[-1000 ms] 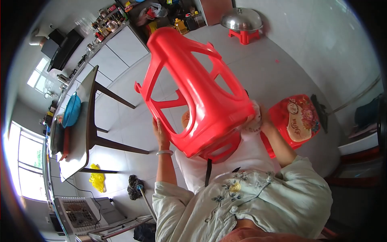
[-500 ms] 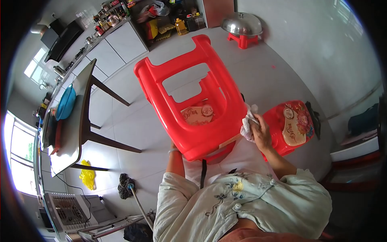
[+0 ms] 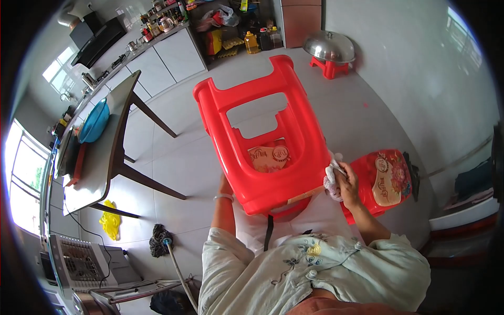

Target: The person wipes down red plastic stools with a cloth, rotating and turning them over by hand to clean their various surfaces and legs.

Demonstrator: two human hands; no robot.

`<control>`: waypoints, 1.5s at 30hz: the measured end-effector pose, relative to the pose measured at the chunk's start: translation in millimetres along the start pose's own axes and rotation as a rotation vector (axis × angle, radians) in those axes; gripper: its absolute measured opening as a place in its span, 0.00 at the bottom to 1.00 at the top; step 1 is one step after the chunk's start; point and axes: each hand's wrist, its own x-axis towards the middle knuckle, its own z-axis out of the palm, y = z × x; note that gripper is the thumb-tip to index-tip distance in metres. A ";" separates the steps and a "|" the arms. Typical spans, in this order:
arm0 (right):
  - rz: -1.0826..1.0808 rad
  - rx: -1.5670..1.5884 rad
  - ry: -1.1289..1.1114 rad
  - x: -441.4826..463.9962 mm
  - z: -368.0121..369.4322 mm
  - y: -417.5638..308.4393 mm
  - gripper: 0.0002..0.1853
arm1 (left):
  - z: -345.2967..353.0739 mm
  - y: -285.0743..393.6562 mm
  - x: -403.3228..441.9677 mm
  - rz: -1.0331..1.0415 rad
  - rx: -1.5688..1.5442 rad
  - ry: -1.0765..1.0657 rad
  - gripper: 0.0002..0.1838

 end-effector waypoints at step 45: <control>-0.466 -0.991 0.241 345.3 150.2 -57.5 0.14 | 116.4 128.7 19.6 0.477 1.011 0.347 0.34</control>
